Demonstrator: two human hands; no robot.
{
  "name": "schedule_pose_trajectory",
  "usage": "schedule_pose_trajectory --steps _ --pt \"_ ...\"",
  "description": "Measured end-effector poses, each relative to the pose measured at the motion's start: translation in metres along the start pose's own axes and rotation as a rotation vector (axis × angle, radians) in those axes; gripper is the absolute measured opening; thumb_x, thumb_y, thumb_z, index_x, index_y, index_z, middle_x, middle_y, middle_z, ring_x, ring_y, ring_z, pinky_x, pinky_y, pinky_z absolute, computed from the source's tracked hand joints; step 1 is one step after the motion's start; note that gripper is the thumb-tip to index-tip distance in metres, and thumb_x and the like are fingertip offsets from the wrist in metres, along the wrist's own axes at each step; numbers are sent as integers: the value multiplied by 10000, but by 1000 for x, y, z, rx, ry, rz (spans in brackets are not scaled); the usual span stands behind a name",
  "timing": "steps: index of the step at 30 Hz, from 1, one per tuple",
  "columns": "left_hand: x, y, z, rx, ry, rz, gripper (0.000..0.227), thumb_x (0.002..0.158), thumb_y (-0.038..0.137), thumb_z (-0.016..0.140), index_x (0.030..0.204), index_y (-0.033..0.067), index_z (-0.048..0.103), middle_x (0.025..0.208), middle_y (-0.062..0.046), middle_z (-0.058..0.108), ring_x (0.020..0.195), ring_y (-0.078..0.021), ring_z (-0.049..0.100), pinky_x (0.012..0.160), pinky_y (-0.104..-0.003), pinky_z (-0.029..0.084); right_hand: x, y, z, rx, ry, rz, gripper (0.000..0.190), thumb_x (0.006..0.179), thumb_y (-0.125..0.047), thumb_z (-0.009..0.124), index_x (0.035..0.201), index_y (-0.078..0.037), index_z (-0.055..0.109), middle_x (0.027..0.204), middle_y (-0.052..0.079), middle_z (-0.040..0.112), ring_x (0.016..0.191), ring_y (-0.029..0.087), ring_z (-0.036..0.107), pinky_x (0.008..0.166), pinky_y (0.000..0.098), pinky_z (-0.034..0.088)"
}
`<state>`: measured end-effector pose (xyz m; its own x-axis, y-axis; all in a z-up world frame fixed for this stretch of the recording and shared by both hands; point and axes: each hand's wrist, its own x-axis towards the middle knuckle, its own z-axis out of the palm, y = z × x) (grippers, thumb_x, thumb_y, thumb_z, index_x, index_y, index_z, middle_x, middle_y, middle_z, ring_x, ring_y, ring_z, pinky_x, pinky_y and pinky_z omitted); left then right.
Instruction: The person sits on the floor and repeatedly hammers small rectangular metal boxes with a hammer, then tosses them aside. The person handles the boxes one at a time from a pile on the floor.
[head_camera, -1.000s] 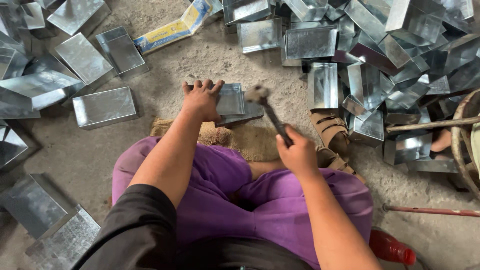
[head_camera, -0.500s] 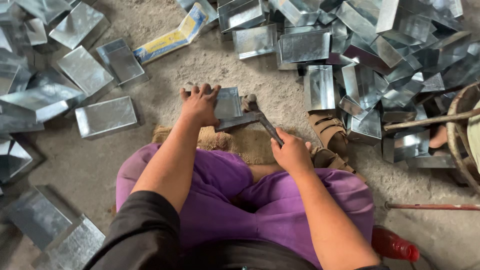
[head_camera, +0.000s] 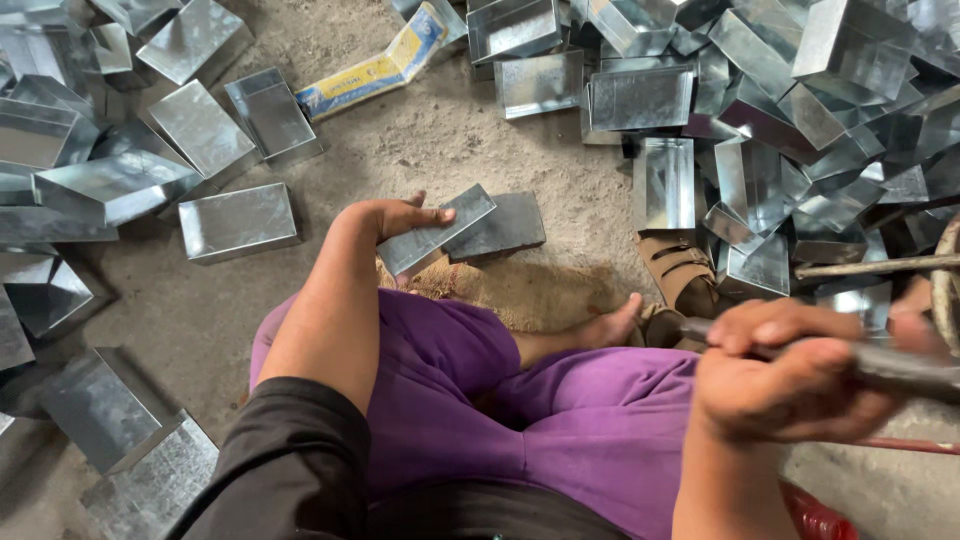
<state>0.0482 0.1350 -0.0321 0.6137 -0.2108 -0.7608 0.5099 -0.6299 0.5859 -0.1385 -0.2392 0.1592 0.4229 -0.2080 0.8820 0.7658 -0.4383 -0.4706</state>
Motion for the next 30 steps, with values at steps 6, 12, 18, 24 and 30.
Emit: schedule_pose_trajectory --steps 6,12,18,24,30 --pt "4 1 2 17 -3 -8 1404 583 782 754 1666 187 85 1710 -207 121 1590 -377 108 1241 -563 213 -82 40 56 -587 -694 391 156 1013 -306 683 1035 -164 744 701 18 706 704 217 685 1029 587 407" --pt "-26 22 9 103 58 93 1445 536 782 775 1655 204 67 1687 -202 179 1580 -366 140 1232 -568 234 -84 55 53 -507 -796 656 258 903 -271 706 1104 -114 748 654 48 695 602 226 647 869 518 401" --pt "-52 56 40 669 333 195 1397 588 772 818 1648 230 88 1585 -200 387 1453 -411 380 1161 -554 358 -85 67 42 -318 -726 907 172 956 -171 732 959 -15 661 626 26 552 572 82 454 532 277 389" --pt "-32 65 53 723 479 141 962 839 653 694 1584 191 296 1401 -167 579 1241 -378 595 960 -506 524 -87 77 39 -211 -634 1036 125 957 -144 702 959 -19 692 599 -24 540 539 43 427 497 272 345" --pt "10 50 52 612 565 179 312 1036 328 540 1273 201 698 1160 -147 724 1072 -353 707 888 -483 577 -78 70 36 -192 -599 1088 203 946 -129 698 1115 -17 709 642 -41 565 552 34 442 489 246 346"
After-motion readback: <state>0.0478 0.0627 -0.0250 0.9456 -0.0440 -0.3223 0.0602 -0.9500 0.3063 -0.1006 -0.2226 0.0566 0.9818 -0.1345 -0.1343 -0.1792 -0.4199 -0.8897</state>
